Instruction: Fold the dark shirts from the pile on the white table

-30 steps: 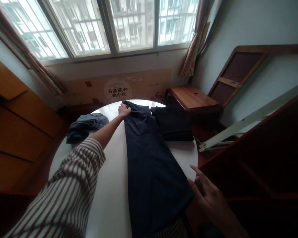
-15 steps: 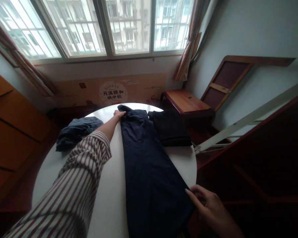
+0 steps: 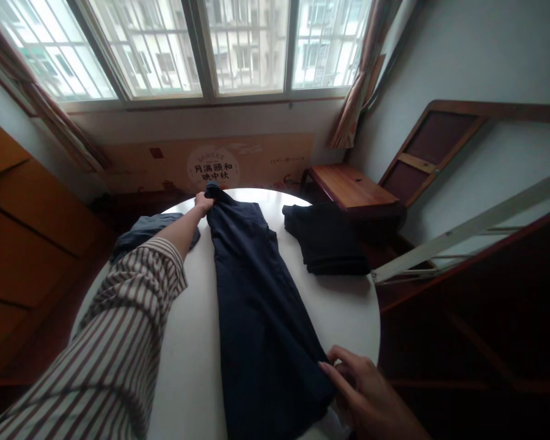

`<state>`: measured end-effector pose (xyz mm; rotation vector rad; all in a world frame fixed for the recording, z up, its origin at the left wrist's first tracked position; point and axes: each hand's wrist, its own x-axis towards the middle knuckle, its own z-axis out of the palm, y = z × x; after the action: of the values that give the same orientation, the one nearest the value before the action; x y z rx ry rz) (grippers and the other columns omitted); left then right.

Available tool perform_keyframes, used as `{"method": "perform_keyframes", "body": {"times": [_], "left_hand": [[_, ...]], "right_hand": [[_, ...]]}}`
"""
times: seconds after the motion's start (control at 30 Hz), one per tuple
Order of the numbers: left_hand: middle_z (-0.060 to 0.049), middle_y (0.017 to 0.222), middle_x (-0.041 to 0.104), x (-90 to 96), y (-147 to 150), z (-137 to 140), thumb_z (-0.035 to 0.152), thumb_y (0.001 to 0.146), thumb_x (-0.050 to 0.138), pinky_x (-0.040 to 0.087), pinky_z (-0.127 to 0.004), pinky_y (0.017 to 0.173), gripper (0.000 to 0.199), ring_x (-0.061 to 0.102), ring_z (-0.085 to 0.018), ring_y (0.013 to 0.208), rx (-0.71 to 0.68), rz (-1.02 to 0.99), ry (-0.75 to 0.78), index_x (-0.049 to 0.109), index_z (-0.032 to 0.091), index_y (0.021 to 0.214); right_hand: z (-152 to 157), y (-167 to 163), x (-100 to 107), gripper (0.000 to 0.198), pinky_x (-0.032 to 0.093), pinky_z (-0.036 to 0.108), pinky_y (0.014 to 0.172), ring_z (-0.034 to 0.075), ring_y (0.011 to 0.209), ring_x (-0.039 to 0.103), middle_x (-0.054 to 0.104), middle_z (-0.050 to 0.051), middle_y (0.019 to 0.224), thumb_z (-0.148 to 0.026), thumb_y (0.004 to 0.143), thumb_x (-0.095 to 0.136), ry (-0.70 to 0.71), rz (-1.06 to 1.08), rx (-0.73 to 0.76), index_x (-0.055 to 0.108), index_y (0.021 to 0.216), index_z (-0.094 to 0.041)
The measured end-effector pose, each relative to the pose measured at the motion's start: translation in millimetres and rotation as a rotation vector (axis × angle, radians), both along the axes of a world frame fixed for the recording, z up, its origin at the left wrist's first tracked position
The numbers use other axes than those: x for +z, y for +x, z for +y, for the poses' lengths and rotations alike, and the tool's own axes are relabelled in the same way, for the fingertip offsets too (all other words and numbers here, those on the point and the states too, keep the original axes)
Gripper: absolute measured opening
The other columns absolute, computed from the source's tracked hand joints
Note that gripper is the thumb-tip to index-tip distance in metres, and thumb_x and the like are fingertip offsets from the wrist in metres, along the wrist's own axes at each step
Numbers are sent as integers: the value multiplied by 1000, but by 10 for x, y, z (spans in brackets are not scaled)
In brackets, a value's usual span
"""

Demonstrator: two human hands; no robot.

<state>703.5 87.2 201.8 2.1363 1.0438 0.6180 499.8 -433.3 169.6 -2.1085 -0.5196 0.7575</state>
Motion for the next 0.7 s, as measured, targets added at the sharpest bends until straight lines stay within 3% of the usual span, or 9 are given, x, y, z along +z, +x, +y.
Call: {"method": "perform_keyframes", "body": {"times": [0.17,0.23,0.3,0.33,0.4,0.5,0.57,0.63,0.7], "left_hand": [[-17,105,67,136,-97,-45,24,76,74,49,-35,87,41,62,-28,103,-53,57,44,58,7,110],[-21,113,63,144,-187,-153,27,74,77,46,-39,93,47,57,-34,114,-52,77,74,57,6,111],[-22,119,60,127,-416,-343,30,76,75,43,-40,98,46,53,-35,120,-135,88,192,57,8,112],[-20,117,61,112,-607,-473,31,79,71,43,-39,97,40,54,-33,117,-231,93,278,58,10,110],[-13,101,65,76,-1158,-806,33,89,59,46,-33,86,23,62,-26,97,-551,112,449,60,14,103],[-4,74,61,15,-2271,-1436,41,97,46,42,-26,61,30,57,-16,62,-896,191,511,58,19,81],[-1,60,56,-46,-3004,-1859,40,100,40,37,-24,54,40,51,-13,51,-1022,239,491,53,20,68],[0,55,56,-139,-3576,-2206,44,97,46,34,-24,51,42,51,-12,48,-1147,311,431,52,20,63],[-1,56,59,-245,-3931,-2434,54,90,54,34,-26,49,43,54,-14,47,-1087,413,453,53,20,64]], "right_hand": [[123,59,-17,38,34,23,44,13,44,49,56,-3,55,-58,91,44,20,35,-20,48,77,-23],[104,107,-39,38,34,23,44,13,45,50,57,-2,56,-58,91,45,24,15,-30,49,77,-22],[80,138,-65,38,36,23,46,13,48,52,57,-2,57,-57,91,46,25,-8,-31,50,77,-22],[72,147,-78,39,36,23,46,13,49,52,56,-3,57,-58,91,45,24,-8,-30,51,78,-22],[67,157,-96,42,36,23,44,12,47,51,55,-3,58,-60,92,44,26,22,-19,52,79,-21],[84,175,-95,46,36,23,39,12,42,49,52,-4,57,-64,89,44,24,95,0,52,80,-20],[101,192,-81,47,36,23,37,12,42,48,51,-5,56,-66,87,46,15,106,9,52,79,-20],[111,208,-70,48,37,22,37,12,43,49,51,-4,57,-68,85,47,12,94,20,52,78,-21],[112,219,-71,50,37,22,38,13,46,50,52,-3,59,-70,83,47,23,75,39,53,77,-21]]}}
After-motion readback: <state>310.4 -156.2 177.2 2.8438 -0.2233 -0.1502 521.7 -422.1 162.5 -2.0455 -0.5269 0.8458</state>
